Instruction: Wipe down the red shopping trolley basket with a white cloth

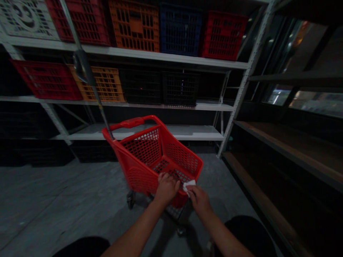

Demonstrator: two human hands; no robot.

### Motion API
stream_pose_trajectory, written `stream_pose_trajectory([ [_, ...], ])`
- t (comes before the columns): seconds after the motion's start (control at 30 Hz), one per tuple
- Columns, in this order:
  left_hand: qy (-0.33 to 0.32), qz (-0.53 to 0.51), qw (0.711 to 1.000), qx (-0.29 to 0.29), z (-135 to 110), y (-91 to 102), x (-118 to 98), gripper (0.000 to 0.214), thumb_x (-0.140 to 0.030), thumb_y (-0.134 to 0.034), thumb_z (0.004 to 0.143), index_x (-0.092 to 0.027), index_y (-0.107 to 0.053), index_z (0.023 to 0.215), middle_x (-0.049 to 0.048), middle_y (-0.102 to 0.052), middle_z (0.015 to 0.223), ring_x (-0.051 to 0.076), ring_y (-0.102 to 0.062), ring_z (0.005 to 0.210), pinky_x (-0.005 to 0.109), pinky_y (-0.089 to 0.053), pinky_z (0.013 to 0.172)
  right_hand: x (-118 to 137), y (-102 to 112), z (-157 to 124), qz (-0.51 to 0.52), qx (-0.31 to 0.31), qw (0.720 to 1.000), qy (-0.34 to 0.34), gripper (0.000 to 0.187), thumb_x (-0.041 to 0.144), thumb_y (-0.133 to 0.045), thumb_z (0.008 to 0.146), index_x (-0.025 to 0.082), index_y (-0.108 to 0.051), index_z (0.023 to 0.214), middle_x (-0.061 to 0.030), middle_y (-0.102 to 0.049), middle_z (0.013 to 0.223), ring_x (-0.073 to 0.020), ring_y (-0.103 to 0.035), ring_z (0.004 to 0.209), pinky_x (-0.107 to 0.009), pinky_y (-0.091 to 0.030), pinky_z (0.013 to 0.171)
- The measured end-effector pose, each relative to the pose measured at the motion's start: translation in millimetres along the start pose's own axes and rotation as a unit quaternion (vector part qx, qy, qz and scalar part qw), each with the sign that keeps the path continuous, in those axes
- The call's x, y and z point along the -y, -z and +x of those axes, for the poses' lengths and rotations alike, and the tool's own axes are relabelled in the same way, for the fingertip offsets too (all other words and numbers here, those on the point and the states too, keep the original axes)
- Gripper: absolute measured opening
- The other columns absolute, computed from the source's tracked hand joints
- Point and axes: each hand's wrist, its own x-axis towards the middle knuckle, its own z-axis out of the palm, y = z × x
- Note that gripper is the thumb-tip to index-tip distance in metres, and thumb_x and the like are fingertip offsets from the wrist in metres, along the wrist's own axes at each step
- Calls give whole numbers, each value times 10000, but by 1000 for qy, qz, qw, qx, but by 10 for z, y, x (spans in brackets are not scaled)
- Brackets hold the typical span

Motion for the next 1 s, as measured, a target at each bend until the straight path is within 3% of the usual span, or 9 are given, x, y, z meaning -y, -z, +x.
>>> stream_pose_trajectory([
  [0.27, -19, -1, 1000, 12, -126, 137, 81, 284, -213, -400, 794, -183, -560, 561, 5, -580, 590, 148, -475, 730, 420, -255, 873, -780, 366, 793, -105, -39, 993, -31, 196, 160, -476, 757, 159, -656, 833, -78, -665, 823, -198, -598, 784, -319, -464, 743],
  [0.37, -23, -5, 1000, 12, -170, 155, 123, 255, -194, -416, 773, -170, -539, 551, 1, -566, 589, 143, -460, 733, 411, -248, 867, -684, 264, 657, -79, -52, 995, -35, 196, 173, -456, 779, 165, -644, 832, -76, -658, 825, -195, -601, 784, -318, -470, 736],
  [0.53, -30, -27, 999, 29, -237, 237, 195, 236, -194, -408, 773, -166, -527, 571, 2, -564, 623, 138, -449, 754, 399, -241, 858, -17, -112, -54, 28, 15, 999, 3, 219, 170, -408, 841, 195, -607, 930, -63, -640, 923, -168, -590, 875, -284, -464, 788],
  [0.63, -34, -31, 998, 40, -280, 290, 231, 235, -189, -405, 769, -167, -522, 568, 2, -559, 620, 136, -443, 749, 398, -240, 852, 177, -179, -219, 49, 37, 998, 33, 234, 135, -418, 830, 207, -605, 951, -57, -639, 948, -162, -584, 902, -276, -462, 807],
  [0.7, -46, -29, 997, 49, -309, 317, 247, 240, -187, -405, 766, -165, -510, 551, -1, -551, 605, 133, -438, 740, 398, -239, 849, 74, -100, -123, 34, 28, 998, 40, 233, 128, -432, 816, 201, -614, 940, -61, -645, 918, -168, -592, 871, -286, -472, 788],
  [0.9, -57, -30, 996, 64, -353, 374, 253, 211, -162, -418, 732, -159, -494, 535, -11, -539, 595, 126, -439, 746, 388, -240, 841, -599, 365, 407, -41, -39, 998, 32, 194, 166, -456, 794, 168, -633, 874, -91, -654, 863, -205, -604, 818, -346, -492, 747],
  [1.0, -64, -33, 995, 66, -357, 397, 272, 198, -147, -411, 719, -159, -487, 536, -14, -529, 587, 121, -437, 736, 383, -243, 846, -624, 390, 391, -37, -49, 997, 45, 191, 169, -442, 809, 178, -622, 873, -80, -653, 884, -196, -600, 847, -341, -486, 771],
])
